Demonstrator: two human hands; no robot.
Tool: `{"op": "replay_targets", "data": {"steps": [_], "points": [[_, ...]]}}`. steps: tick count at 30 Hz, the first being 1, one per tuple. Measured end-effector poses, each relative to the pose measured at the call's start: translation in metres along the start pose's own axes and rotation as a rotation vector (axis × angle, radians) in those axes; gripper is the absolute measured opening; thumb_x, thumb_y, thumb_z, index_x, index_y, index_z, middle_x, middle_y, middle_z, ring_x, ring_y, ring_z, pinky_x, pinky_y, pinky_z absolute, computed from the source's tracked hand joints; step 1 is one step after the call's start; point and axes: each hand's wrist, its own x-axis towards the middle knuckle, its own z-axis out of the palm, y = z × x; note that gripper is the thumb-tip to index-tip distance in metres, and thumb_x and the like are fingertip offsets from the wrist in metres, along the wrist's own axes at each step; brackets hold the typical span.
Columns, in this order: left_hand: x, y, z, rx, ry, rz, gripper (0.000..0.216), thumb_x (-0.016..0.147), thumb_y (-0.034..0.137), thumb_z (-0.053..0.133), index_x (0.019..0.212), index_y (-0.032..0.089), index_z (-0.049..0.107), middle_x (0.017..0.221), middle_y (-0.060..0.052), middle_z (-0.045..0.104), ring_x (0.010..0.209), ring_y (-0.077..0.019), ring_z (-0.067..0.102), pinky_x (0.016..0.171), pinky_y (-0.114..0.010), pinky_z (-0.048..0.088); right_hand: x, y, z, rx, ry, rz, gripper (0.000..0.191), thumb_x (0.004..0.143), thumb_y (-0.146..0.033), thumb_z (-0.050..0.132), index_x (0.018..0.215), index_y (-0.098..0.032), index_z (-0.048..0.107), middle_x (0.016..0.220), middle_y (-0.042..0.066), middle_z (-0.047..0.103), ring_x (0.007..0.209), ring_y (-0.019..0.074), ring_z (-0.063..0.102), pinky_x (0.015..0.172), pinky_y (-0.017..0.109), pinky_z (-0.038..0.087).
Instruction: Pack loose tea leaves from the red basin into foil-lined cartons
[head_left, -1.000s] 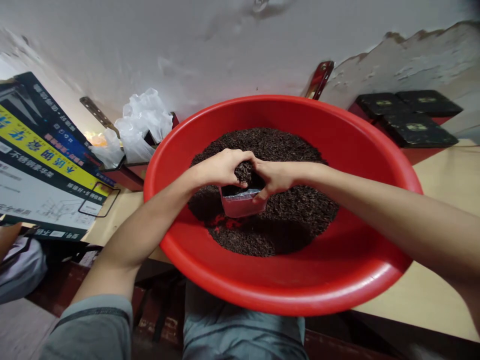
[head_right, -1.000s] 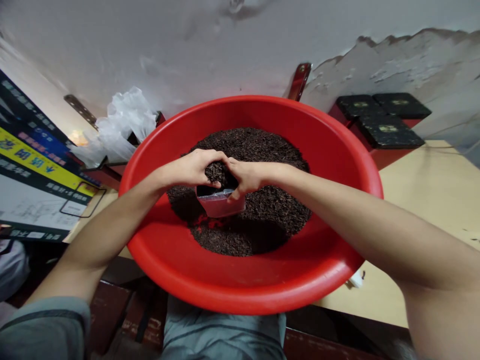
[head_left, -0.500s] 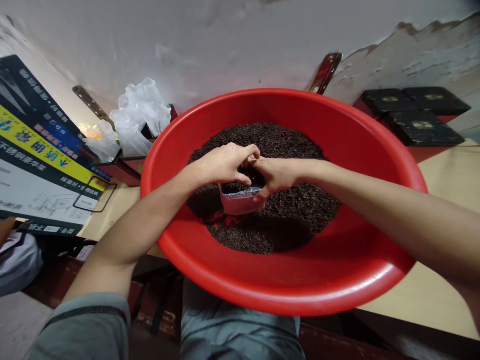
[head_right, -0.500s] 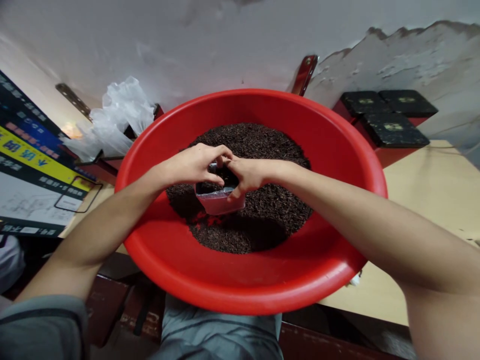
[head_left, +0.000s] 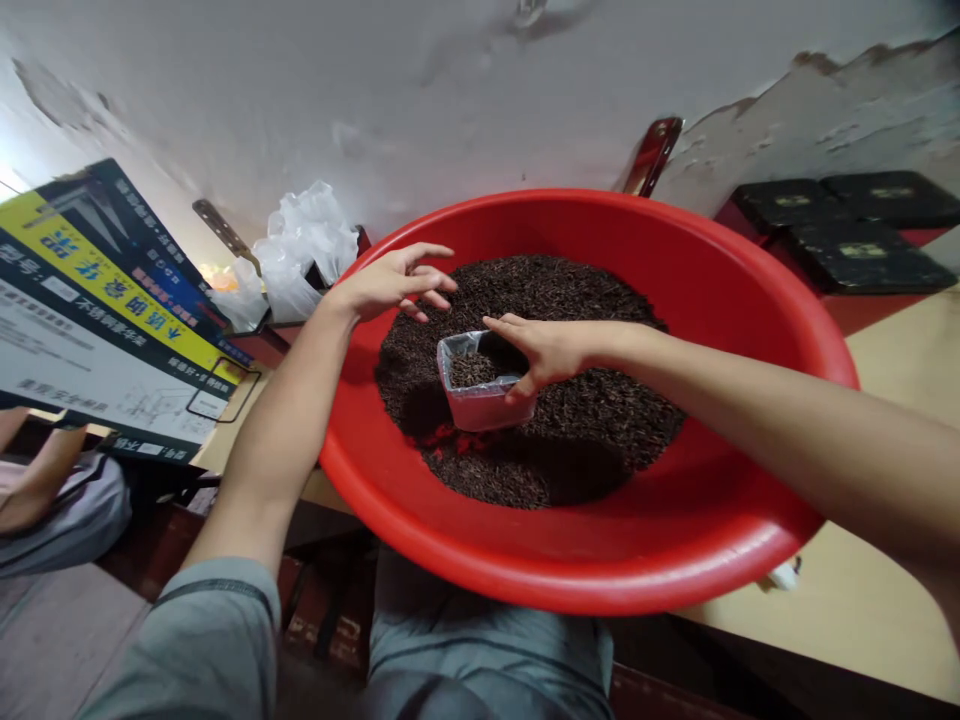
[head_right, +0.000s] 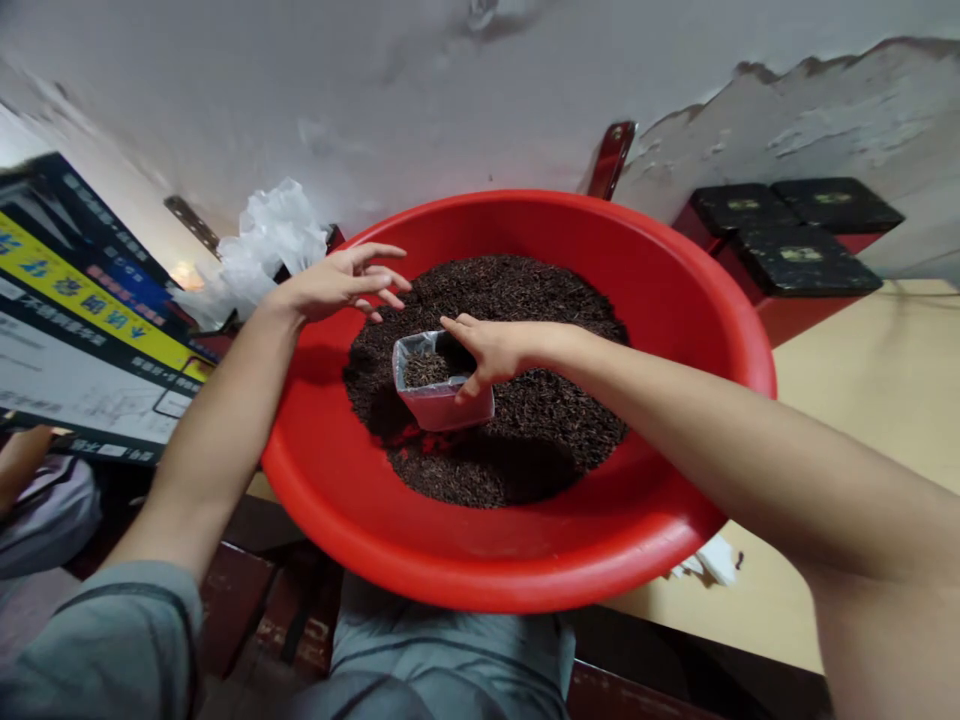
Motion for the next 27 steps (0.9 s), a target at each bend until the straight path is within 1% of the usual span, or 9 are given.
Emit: {"op": "replay_targets", "data": {"steps": [2, 4, 6, 9, 12, 15, 17, 21, 27], "points": [[0.003, -0.015, 0.013, 0.246, 0.052, -0.193, 0.094, 0.089, 0.034, 0.074, 0.168, 0.026, 0.024, 0.153, -0.018, 0.061, 0.136, -0.0300, 0.063, 0.107, -0.037, 0.053, 0.001, 0.002, 0.001, -0.011, 0.008, -0.009, 0.141, 0.064, -0.070, 0.083, 0.173, -0.014, 0.014, 0.174, 0.021, 0.028, 0.154, 0.0420, 0.041, 0.126, 0.050, 0.041], [0.000, -0.027, 0.039, 0.503, -0.062, -0.399, 0.129, 0.072, 0.034, 0.089, 0.172, 0.019, 0.009, 0.167, -0.026, 0.042, 0.152, -0.0365, 0.047, 0.117, -0.038, 0.046, 0.002, 0.001, 0.001, -0.009, 0.015, -0.015, 0.142, 0.063, -0.074, 0.082, 0.173, -0.013, 0.016, 0.173, 0.021, 0.029, 0.154, 0.0411, 0.043, 0.126, 0.048, 0.043], [-0.008, -0.036, 0.071, 0.581, -0.234, -0.555, 0.150, 0.067, 0.047, 0.094, 0.171, 0.014, -0.009, 0.174, -0.035, 0.006, 0.159, -0.0447, 0.031, 0.123, -0.044, 0.040, 0.002, -0.002, 0.000, -0.006, 0.026, -0.016, 0.140, 0.062, -0.072, 0.083, 0.173, -0.015, 0.018, 0.173, 0.020, 0.031, 0.154, 0.0411, 0.042, 0.124, 0.048, 0.044], [-0.022, -0.044, 0.107, 0.653, -0.291, -0.573, 0.156, 0.059, 0.049, 0.099, 0.173, 0.028, -0.006, 0.174, -0.025, -0.024, 0.160, -0.0568, 0.011, 0.125, -0.063, 0.031, 0.001, -0.007, -0.002, -0.006, 0.015, 0.019, 0.141, 0.060, -0.067, 0.085, 0.172, -0.012, 0.018, 0.174, 0.021, 0.028, 0.156, 0.0426, 0.039, 0.125, 0.050, 0.044], [-0.026, -0.049, 0.118, 0.652, -0.248, -0.488, 0.153, 0.055, 0.040, 0.100, 0.172, 0.037, 0.002, 0.178, -0.018, -0.017, 0.160, -0.0587, 0.007, 0.122, -0.071, 0.030, 0.000, -0.014, -0.005, 0.005, -0.023, 0.050, 0.145, 0.060, -0.064, 0.084, 0.171, -0.003, 0.014, 0.173, 0.026, 0.024, 0.156, 0.0431, 0.038, 0.128, 0.048, 0.040], [-0.024, -0.055, 0.115, 0.637, -0.202, -0.421, 0.145, 0.058, 0.034, 0.097, 0.172, 0.034, 0.008, 0.180, -0.021, 0.002, 0.160, -0.0580, 0.009, 0.122, -0.074, 0.029, 0.000, -0.018, -0.006, 0.023, -0.027, 0.037, 0.148, 0.057, -0.064, 0.085, 0.171, -0.001, 0.014, 0.173, 0.028, 0.023, 0.155, 0.0439, 0.040, 0.128, 0.049, 0.040], [-0.023, -0.058, 0.112, 0.649, -0.168, -0.386, 0.134, 0.064, 0.031, 0.093, 0.172, 0.032, 0.014, 0.179, -0.022, 0.008, 0.160, -0.0571, 0.012, 0.122, -0.072, 0.031, 0.000, -0.018, -0.006, 0.024, -0.018, 0.022, 0.146, 0.058, -0.062, 0.086, 0.171, -0.003, 0.015, 0.173, 0.027, 0.025, 0.152, 0.0444, 0.044, 0.125, 0.051, 0.043], [-0.022, -0.062, 0.115, 0.668, -0.127, -0.404, 0.125, 0.067, 0.025, 0.090, 0.170, 0.032, 0.020, 0.178, -0.022, 0.013, 0.159, -0.0562, 0.020, 0.119, -0.068, 0.038, 0.001, -0.017, -0.004, 0.011, -0.016, 0.013, 0.144, 0.059, -0.061, 0.085, 0.172, -0.006, 0.014, 0.172, 0.026, 0.027, 0.149, 0.0435, 0.049, 0.124, 0.049, 0.045], [-0.015, -0.073, 0.118, 0.677, -0.081, -0.367, 0.112, 0.075, 0.031, 0.086, 0.168, 0.035, 0.024, 0.177, -0.021, 0.015, 0.158, -0.0551, 0.024, 0.119, -0.067, 0.038, 0.002, -0.018, -0.002, 0.023, -0.006, 0.031, 0.143, 0.058, -0.061, 0.085, 0.172, -0.009, 0.017, 0.172, 0.025, 0.028, 0.148, 0.0458, 0.049, 0.123, 0.051, 0.046]]}}
